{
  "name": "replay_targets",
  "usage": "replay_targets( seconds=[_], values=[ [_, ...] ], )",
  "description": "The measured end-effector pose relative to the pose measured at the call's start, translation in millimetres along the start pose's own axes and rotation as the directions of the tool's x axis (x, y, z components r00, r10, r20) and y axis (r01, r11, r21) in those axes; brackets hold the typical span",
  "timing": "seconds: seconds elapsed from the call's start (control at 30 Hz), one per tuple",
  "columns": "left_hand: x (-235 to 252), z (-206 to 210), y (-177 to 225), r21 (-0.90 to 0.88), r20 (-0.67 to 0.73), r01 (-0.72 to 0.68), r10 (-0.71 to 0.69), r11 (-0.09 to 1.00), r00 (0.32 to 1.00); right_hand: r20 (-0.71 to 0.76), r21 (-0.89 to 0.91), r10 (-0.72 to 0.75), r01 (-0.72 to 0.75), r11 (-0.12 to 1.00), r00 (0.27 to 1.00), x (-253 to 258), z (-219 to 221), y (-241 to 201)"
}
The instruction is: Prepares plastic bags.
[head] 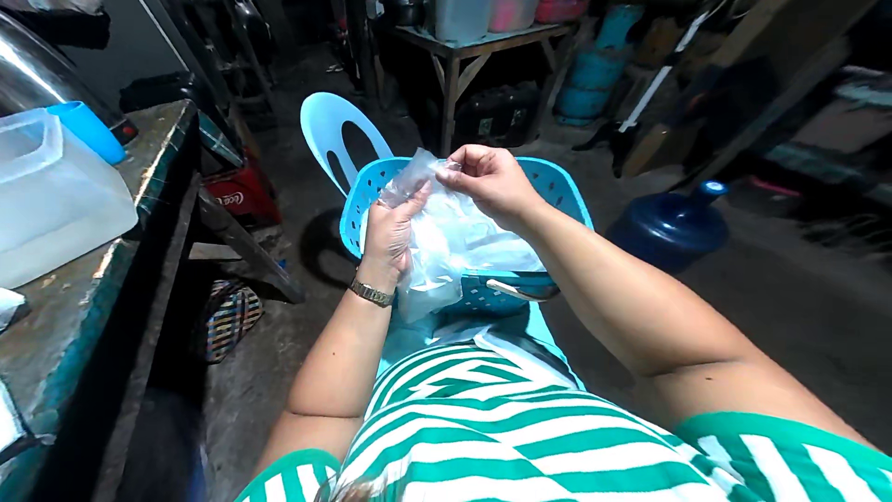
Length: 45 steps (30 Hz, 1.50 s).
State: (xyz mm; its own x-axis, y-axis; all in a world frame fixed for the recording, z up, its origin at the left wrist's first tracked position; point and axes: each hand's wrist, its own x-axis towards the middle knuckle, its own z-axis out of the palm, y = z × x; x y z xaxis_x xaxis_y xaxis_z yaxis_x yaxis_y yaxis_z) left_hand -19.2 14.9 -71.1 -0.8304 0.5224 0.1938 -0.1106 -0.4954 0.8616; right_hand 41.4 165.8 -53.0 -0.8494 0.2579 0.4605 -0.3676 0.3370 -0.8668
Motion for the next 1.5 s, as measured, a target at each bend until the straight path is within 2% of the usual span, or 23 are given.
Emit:
replay_targets(
  seconds=[0.2,0.3,0.47,0.6,0.67,0.7,0.73,0.8,0.87,0.93,0.97,1.03,1.07,1.13,1.2,1.23,1.3,1.33,1.43,1.5],
  values=[
    [-5,1,4,0.088,-0.006,-0.046,0.046,0.995,0.999,-0.023,-0.08,-0.018,0.016,0.997,1.0,-1,2,-1],
    [-6,2,5,0.08,-0.029,-0.004,0.006,0.997,1.0,-0.032,-0.137,-0.035,0.03,0.99,0.999,-2,2,-2],
    [-6,1,3,0.069,-0.05,-0.033,0.037,0.997,0.998,-0.028,-0.187,-0.018,0.012,0.982,0.999,-5,4,-4],
    [-7,0,7,0.097,-0.037,0.069,-0.066,0.993,0.997,-0.058,-0.251,-0.032,0.016,0.968,0.998,-3,4,-4],
    [-9,-4,8,0.04,0.06,0.112,-0.114,0.993,0.992,-0.1,-0.128,0.014,-0.027,0.991,0.995,-1,5,-3],
    [-12,-6,9,0.037,0.118,0.118,-0.121,0.992,0.986,-0.116,0.029,0.068,-0.065,0.997,0.991,0,5,-4],
    [-15,-9,9,0.035,0.175,0.113,-0.117,0.993,0.978,-0.114,0.227,0.142,-0.113,0.967,0.983,0,5,-7],
    [-15,-14,8,0.031,0.262,0.09,-0.095,0.996,0.96,-0.078,0.544,0.29,-0.203,0.814,0.954,0,4,-15],
    [-13,-17,6,-0.02,0.269,0.108,-0.098,0.994,0.958,0.033,0.572,0.368,-0.319,0.756,0.929,-2,-1,-19],
    [-8,-20,3,-0.153,0.26,0.176,-0.133,0.972,0.956,0.305,0.374,0.317,-0.419,0.827,0.898,-8,-12,-16],
    [-5,-21,2,-0.221,0.278,0.209,-0.144,0.953,0.95,0.458,0.274,0.226,-0.379,0.884,0.86,-12,-15,-13],
    [-5,-24,1,-0.283,0.336,0.253,-0.151,0.925,0.93,0.647,0.268,0.01,-0.239,0.933,0.762,-11,-16,-5],
    [-7,-26,2,-0.279,0.359,0.262,-0.152,0.924,0.921,0.643,0.328,-0.077,-0.183,0.927,0.762,-11,-15,-3],
    [-11,-33,2,-0.219,0.381,0.26,-0.163,0.94,0.91,0.519,0.516,-0.166,-0.153,0.843,0.839,-11,-16,1],
    [-12,-37,2,-0.179,0.428,0.222,-0.127,0.959,0.895,0.4,0.665,-0.141,-0.181,0.725,0.906,-10,-17,0],
    [-14,-39,2,-0.148,0.474,0.17,-0.081,0.974,0.877,0.366,0.678,-0.088,-0.202,0.706,0.926,-11,-15,-4],
    [-20,-51,-2,-0.127,0.595,0.034,0.049,0.991,0.802,0.337,0.604,0.054,-0.26,0.753,0.94,-13,-10,-11],
    [-22,-55,-5,-0.163,0.608,-0.006,0.105,0.987,0.787,0.329,0.539,0.123,-0.293,0.79,0.936,-14,-7,-16],
    [-19,-55,-5,-0.248,0.508,0.025,0.108,0.968,0.855,0.435,0.325,0.208,-0.368,0.871,0.876,-15,-11,-19],
    [-18,-53,-2,-0.211,0.474,0.006,0.096,0.978,0.875,0.6,0.214,0.113,-0.295,0.931,0.792,-18,-15,-13]
  ],
)
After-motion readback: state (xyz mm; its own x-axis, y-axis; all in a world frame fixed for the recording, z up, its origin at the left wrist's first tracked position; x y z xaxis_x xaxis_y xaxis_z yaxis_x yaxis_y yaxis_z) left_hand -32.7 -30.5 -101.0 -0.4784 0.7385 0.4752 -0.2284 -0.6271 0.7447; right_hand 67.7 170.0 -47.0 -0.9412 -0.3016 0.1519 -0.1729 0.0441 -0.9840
